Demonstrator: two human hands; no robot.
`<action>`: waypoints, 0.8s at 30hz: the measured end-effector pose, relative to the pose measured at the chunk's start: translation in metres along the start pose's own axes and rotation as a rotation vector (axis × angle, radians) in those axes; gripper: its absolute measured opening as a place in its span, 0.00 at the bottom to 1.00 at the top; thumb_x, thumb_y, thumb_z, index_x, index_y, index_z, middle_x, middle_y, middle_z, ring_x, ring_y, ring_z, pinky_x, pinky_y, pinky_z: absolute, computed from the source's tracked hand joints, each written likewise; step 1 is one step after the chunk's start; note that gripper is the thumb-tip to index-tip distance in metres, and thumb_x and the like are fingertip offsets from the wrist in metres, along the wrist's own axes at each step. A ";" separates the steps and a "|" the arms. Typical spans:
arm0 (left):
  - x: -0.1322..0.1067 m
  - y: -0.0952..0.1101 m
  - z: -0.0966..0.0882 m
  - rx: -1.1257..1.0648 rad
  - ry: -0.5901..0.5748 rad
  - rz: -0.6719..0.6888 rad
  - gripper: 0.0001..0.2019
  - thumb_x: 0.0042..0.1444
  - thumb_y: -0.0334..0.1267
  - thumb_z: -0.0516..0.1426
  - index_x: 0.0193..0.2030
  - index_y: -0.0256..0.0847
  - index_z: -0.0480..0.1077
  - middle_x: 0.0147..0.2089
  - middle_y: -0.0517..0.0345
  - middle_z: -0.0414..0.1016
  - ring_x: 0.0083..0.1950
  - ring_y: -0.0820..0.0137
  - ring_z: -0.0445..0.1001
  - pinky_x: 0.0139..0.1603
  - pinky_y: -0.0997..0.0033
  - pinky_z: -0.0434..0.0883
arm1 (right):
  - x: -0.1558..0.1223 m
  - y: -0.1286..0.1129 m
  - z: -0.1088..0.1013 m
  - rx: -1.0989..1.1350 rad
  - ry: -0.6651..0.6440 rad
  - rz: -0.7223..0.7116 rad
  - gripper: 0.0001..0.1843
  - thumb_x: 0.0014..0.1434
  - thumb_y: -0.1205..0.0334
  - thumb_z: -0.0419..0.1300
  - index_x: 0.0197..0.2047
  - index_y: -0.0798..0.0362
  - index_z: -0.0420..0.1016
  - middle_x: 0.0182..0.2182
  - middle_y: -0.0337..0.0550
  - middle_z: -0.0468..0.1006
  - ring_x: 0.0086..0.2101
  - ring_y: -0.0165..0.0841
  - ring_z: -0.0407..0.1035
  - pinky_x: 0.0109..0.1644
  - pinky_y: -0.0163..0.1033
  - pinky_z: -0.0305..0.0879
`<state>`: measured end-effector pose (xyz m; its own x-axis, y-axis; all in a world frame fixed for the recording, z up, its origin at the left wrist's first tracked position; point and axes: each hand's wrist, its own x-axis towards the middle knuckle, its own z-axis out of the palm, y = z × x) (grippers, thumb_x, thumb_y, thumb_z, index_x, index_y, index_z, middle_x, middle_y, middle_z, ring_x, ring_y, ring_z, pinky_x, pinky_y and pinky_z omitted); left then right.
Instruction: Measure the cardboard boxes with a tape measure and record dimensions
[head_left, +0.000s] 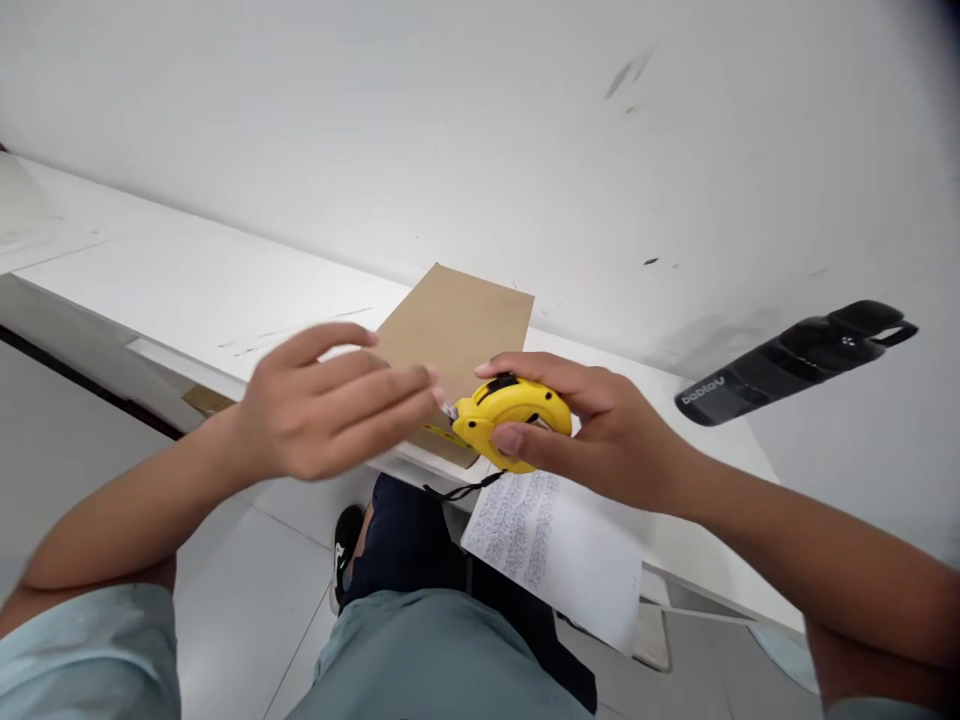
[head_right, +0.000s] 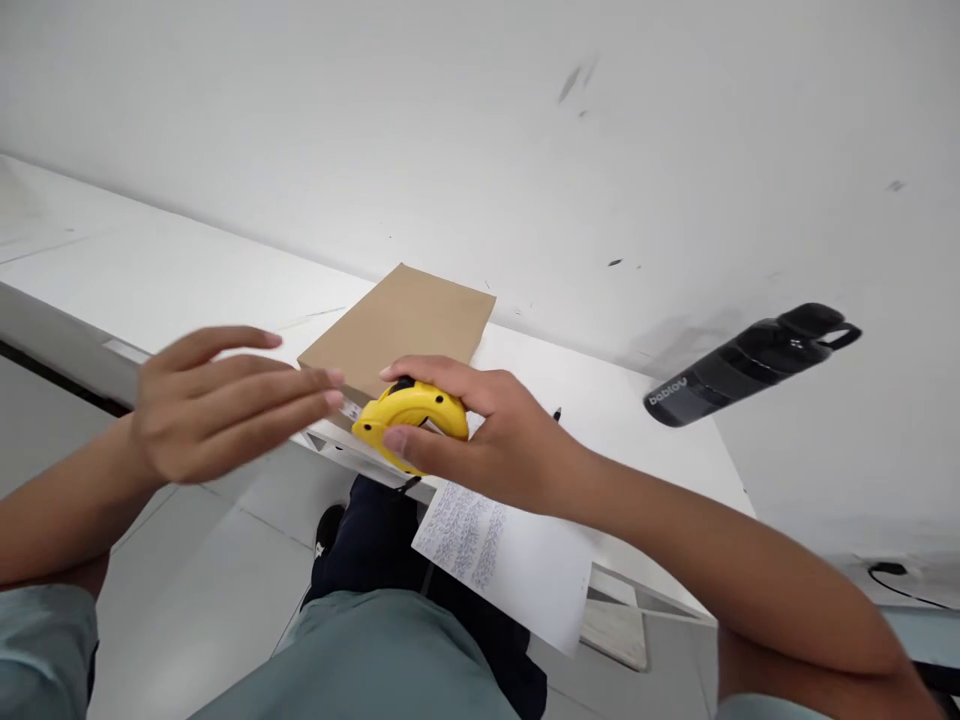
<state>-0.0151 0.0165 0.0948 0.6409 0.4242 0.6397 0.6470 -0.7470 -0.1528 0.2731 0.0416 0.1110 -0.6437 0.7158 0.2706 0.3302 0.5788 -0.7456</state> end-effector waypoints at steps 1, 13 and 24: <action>-0.002 -0.008 -0.001 0.074 0.016 0.002 0.10 0.68 0.43 0.55 0.52 0.57 0.75 0.47 0.65 0.83 0.38 0.70 0.80 0.51 0.55 0.77 | 0.000 0.000 -0.004 -0.059 0.019 -0.004 0.23 0.60 0.46 0.68 0.57 0.43 0.79 0.49 0.44 0.82 0.38 0.36 0.78 0.37 0.39 0.78; -0.068 -0.121 0.020 0.516 0.107 -0.381 0.09 0.66 0.45 0.58 0.43 0.45 0.76 0.46 0.57 0.85 0.38 0.70 0.77 0.39 0.64 0.70 | -0.017 0.023 -0.048 -0.359 0.096 0.064 0.25 0.59 0.39 0.65 0.52 0.45 0.78 0.40 0.43 0.84 0.29 0.36 0.78 0.29 0.39 0.74; -0.097 -0.141 0.033 0.531 -0.004 -0.583 0.14 0.69 0.48 0.53 0.44 0.42 0.75 0.51 0.55 0.84 0.50 0.69 0.79 0.46 0.65 0.73 | -0.031 0.054 -0.068 -0.474 0.056 0.048 0.21 0.62 0.39 0.62 0.49 0.43 0.79 0.39 0.41 0.86 0.27 0.35 0.78 0.30 0.39 0.72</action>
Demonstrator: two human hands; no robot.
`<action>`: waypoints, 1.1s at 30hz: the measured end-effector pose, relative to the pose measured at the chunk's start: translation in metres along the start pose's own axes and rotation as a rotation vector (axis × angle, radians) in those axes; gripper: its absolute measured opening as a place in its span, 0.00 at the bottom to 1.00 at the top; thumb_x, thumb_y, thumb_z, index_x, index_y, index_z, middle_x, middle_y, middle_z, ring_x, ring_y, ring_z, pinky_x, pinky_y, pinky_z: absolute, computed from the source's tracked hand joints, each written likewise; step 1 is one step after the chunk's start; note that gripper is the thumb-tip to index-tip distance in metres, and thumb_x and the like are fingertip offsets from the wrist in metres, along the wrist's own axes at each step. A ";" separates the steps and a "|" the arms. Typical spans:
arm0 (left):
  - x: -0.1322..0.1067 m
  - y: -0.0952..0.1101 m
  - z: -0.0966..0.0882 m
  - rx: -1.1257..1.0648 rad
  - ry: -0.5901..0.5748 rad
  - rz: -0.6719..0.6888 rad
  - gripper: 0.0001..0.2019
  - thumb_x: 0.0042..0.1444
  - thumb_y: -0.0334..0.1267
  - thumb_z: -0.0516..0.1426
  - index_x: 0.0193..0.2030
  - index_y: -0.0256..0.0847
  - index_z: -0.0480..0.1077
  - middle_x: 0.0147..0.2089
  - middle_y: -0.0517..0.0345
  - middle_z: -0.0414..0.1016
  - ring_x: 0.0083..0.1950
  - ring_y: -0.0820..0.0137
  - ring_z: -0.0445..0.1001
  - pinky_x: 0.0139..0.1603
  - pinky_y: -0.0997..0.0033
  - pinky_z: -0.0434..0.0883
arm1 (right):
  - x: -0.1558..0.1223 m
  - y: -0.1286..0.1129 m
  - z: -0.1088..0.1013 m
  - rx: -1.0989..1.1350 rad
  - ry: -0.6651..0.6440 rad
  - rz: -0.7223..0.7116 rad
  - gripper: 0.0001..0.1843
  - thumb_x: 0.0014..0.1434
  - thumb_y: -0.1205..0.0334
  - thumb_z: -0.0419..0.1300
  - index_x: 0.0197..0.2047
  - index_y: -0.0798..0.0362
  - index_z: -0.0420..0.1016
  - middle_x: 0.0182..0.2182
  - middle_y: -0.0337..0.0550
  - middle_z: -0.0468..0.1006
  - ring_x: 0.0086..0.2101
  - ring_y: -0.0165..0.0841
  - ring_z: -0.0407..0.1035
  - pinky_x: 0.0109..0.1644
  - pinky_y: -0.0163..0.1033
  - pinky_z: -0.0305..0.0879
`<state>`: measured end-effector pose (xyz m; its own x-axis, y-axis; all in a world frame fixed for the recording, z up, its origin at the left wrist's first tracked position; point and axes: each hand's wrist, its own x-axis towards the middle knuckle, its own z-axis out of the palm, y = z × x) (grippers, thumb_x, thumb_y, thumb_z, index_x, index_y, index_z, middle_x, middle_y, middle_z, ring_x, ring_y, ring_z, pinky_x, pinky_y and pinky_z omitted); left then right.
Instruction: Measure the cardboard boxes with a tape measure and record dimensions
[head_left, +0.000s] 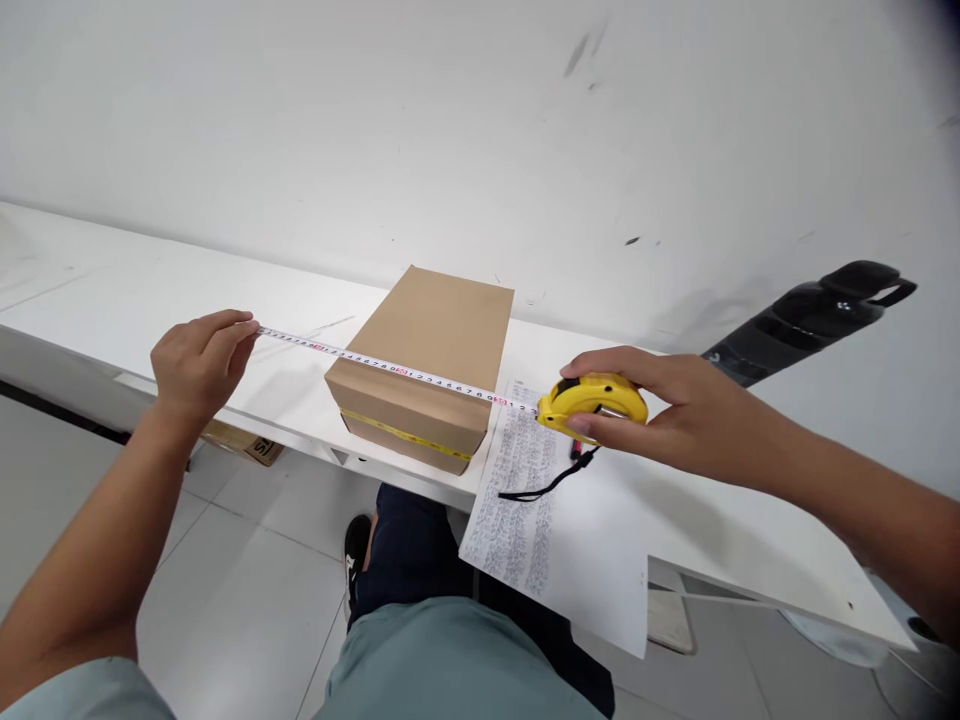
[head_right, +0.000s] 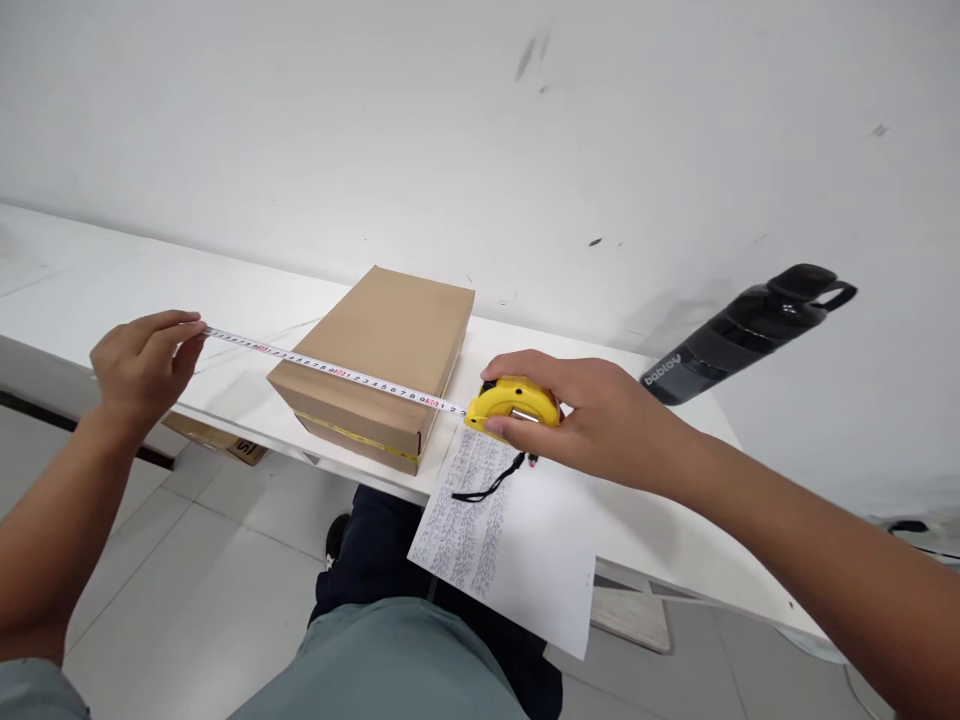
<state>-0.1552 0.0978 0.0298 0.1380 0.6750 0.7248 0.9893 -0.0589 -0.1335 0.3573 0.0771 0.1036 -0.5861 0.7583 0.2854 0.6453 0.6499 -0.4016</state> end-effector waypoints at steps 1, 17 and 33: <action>-0.001 -0.003 0.002 0.015 -0.003 0.006 0.14 0.69 0.48 0.53 0.44 0.42 0.75 0.51 0.55 0.84 0.50 0.69 0.79 0.46 0.65 0.72 | -0.001 0.004 -0.001 -0.005 0.000 0.000 0.21 0.62 0.39 0.61 0.50 0.43 0.79 0.39 0.41 0.86 0.28 0.36 0.78 0.30 0.39 0.72; -0.011 0.004 0.019 -0.179 0.171 0.225 0.08 0.65 0.38 0.61 0.50 0.48 0.74 0.47 0.68 0.83 0.41 0.73 0.80 0.37 0.69 0.76 | -0.013 0.018 0.004 -0.097 -0.010 -0.058 0.19 0.64 0.41 0.59 0.47 0.43 0.80 0.37 0.41 0.86 0.30 0.39 0.79 0.30 0.41 0.69; -0.007 0.104 -0.033 -0.299 0.054 0.335 0.15 0.61 0.46 0.62 0.54 0.48 0.75 0.49 0.52 0.84 0.41 0.60 0.83 0.40 0.60 0.79 | 0.015 0.009 0.050 -0.144 0.129 -0.165 0.22 0.70 0.47 0.55 0.62 0.46 0.72 0.41 0.49 0.83 0.36 0.42 0.77 0.39 0.47 0.73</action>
<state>-0.0520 0.0630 0.0334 0.4476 0.5431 0.7104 0.8585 -0.4832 -0.1716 0.3296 0.0920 0.0612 -0.6281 0.6355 0.4490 0.6145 0.7591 -0.2147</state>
